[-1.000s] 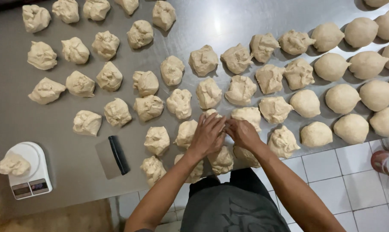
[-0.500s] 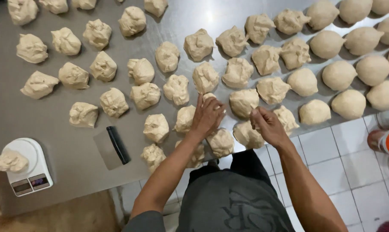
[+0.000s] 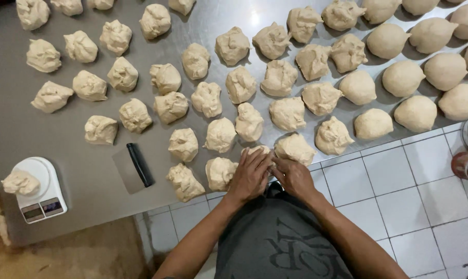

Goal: Shaping and weighing portions of dough on a metal workbench.

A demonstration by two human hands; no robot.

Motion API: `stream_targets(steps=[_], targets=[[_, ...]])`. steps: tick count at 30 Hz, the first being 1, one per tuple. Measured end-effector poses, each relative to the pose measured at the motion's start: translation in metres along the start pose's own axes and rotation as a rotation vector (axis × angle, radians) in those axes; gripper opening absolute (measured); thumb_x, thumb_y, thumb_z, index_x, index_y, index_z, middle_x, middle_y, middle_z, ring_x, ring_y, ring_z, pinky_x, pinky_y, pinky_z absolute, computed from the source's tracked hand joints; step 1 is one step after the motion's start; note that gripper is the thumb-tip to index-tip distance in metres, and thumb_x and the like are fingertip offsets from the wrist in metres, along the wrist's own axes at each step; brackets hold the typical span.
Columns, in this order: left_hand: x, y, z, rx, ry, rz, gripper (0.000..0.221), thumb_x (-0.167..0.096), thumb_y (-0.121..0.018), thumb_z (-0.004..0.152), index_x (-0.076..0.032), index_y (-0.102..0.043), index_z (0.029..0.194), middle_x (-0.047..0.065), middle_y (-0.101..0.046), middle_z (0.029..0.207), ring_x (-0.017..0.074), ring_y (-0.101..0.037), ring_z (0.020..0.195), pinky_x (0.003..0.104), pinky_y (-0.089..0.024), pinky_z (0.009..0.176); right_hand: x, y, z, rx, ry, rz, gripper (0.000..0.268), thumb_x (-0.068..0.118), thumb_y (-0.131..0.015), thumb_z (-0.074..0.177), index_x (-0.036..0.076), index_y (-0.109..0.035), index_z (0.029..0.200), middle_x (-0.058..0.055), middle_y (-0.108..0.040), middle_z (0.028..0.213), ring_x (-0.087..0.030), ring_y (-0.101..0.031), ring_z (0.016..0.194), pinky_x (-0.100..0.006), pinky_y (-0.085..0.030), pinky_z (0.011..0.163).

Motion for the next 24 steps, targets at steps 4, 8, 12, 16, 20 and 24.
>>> stream_targets(steps=[4,8,12,16,20,24], targets=[[-0.003,-0.020,-0.006,-0.033,0.014,0.011,0.063,-0.014,-0.073,0.087,0.001,-0.053,0.145,0.018,-0.062,0.140,0.0345,-0.048,0.141,0.057,-0.027,0.122,-0.009,-0.008,0.006,-0.020,0.047,-0.075,0.021,0.023,-0.068,0.093,0.007,-0.075,0.105,-0.016,-0.074,0.091,-0.041,-0.069,0.086,-0.048,-0.052,0.072],[0.004,-0.032,-0.010,-0.122,0.020,0.077,0.048,-0.018,-0.075,0.088,-0.004,-0.065,0.133,0.010,-0.068,0.132,0.0290,-0.053,0.137,0.057,-0.030,0.122,-0.039,-0.018,0.008,0.150,-0.169,0.323,0.017,0.017,-0.062,0.096,0.006,-0.074,0.102,-0.011,-0.068,0.076,-0.027,-0.064,0.070,-0.040,-0.052,0.064],[0.014,-0.045,-0.007,-0.158,0.040,0.121,0.028,-0.015,-0.073,0.094,-0.012,-0.076,0.121,-0.001,-0.072,0.118,0.0226,-0.054,0.133,0.059,-0.031,0.123,-0.093,-0.049,-0.019,0.236,-0.503,1.030,0.018,0.016,-0.061,0.104,0.002,-0.068,0.096,-0.001,-0.053,0.067,-0.012,-0.043,0.058,-0.030,-0.033,0.053],[0.004,-0.031,-0.010,-0.112,0.141,0.168,0.034,-0.016,-0.073,0.091,-0.014,-0.073,0.125,0.002,-0.071,0.124,0.0249,-0.051,0.137,0.059,-0.030,0.124,-0.039,0.014,-0.031,0.156,-0.505,1.506,0.021,0.024,-0.056,0.102,0.007,-0.066,0.094,0.002,-0.057,0.069,-0.011,-0.047,0.059,-0.028,-0.040,0.056],[-0.024,0.002,-0.023,-0.127,0.131,0.001,0.059,-0.023,-0.077,0.088,-0.007,-0.059,0.142,0.014,-0.054,0.146,0.0353,-0.039,0.145,0.061,-0.025,0.120,-0.039,0.004,-0.042,0.286,-0.404,1.167,0.038,0.037,-0.053,0.107,0.005,-0.067,0.091,-0.003,-0.061,0.070,-0.011,-0.053,0.061,-0.026,-0.039,0.054],[0.002,0.012,-0.077,-0.195,0.228,0.145,0.054,-0.022,-0.080,0.091,-0.016,-0.059,0.141,0.006,-0.053,0.149,0.0320,-0.040,0.150,0.058,-0.025,0.125,-0.033,-0.038,-0.054,0.331,-0.335,0.667,0.035,0.033,-0.065,0.103,0.000,-0.073,0.094,-0.010,-0.066,0.077,-0.017,-0.055,0.063,-0.033,-0.045,0.056]])
Point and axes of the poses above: each hand's wrist, its own z-axis towards the middle knuckle, its own y-axis out of the back of the hand, x = y × z, the point moved 8 cm from there along z, towards the middle knuckle
